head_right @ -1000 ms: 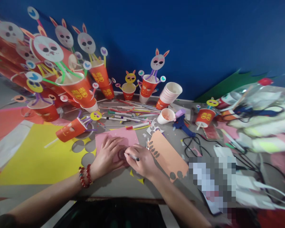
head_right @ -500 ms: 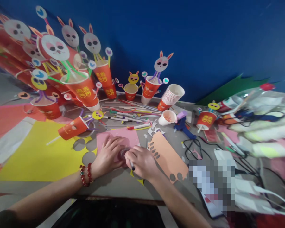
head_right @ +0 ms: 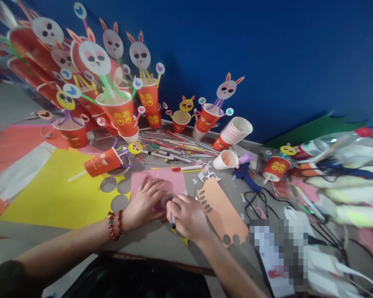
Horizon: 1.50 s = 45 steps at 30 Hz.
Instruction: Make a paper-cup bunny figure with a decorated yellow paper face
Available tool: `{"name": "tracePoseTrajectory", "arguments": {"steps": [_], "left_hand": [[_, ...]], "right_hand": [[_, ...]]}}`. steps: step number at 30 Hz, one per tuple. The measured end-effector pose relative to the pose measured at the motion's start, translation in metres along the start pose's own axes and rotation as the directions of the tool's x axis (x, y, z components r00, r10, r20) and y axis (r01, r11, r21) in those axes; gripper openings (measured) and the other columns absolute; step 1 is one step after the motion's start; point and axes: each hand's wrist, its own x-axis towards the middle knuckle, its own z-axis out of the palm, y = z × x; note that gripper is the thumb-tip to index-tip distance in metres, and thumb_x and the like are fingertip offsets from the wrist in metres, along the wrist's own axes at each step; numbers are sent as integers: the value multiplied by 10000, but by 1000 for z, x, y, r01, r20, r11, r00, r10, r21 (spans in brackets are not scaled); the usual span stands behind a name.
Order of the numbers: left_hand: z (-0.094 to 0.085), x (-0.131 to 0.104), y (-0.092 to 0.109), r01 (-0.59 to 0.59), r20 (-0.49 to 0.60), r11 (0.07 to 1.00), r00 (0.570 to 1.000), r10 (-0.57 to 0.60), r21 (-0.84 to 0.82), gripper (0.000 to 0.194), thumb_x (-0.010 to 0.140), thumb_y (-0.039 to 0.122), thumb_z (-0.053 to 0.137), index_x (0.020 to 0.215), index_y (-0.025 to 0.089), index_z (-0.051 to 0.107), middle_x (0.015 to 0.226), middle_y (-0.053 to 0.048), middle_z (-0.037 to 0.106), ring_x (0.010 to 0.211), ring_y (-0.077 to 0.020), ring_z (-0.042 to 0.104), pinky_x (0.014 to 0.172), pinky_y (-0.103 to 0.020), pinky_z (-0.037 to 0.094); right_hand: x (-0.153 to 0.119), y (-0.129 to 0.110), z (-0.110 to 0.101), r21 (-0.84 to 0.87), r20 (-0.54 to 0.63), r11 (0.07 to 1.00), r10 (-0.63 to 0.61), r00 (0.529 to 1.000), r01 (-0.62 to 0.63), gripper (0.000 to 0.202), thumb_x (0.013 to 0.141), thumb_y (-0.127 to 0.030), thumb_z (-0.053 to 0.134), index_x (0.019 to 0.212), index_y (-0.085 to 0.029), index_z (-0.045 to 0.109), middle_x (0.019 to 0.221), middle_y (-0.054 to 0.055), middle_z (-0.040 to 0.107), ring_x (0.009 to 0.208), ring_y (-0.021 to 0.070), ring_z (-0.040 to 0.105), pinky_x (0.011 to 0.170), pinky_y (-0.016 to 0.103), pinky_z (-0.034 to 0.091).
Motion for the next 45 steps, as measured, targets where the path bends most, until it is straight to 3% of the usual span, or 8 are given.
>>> {"name": "tracePoseTrajectory", "arguments": {"steps": [5,10,13,45], "left_hand": [[-1,-1,-1,-3,8,1000,1000,3,-12,435,812,450,715,1176,233,618,1390,-105,596,1313,-314,478,1191,-613,148],[-3,0,0,-9,-6,1000,1000,9,-18,441,785,456,735,1151,231,631,1373,-106,603,1295,-317,494,1189,-619,164],[-3,1,0,-7,-3,1000,1000,7,-27,454,780,462,741,1159,238,628,1374,-100,602,1291,-315,497,1186,-618,172],[0,0,-1,8,22,999,1000,-7,-33,463,779,467,752,1146,226,605,1415,-103,576,1319,-312,467,1191,-606,138]], "right_hand": [[2,-1,-6,81,6,996,47,999,-48,210,894,-81,483,755,-230,531,685,22,604,681,202,540,647,313,389],[-1,6,-10,356,-78,911,254,964,-211,168,972,-188,472,840,-235,567,726,10,633,692,182,596,656,290,433],[-1,9,-8,431,-75,867,310,948,-250,183,984,-230,482,828,-237,578,716,1,634,670,177,595,651,291,435],[2,13,1,504,119,800,308,944,-325,169,984,-245,473,827,-236,536,714,-34,576,679,149,567,668,244,396]]}}
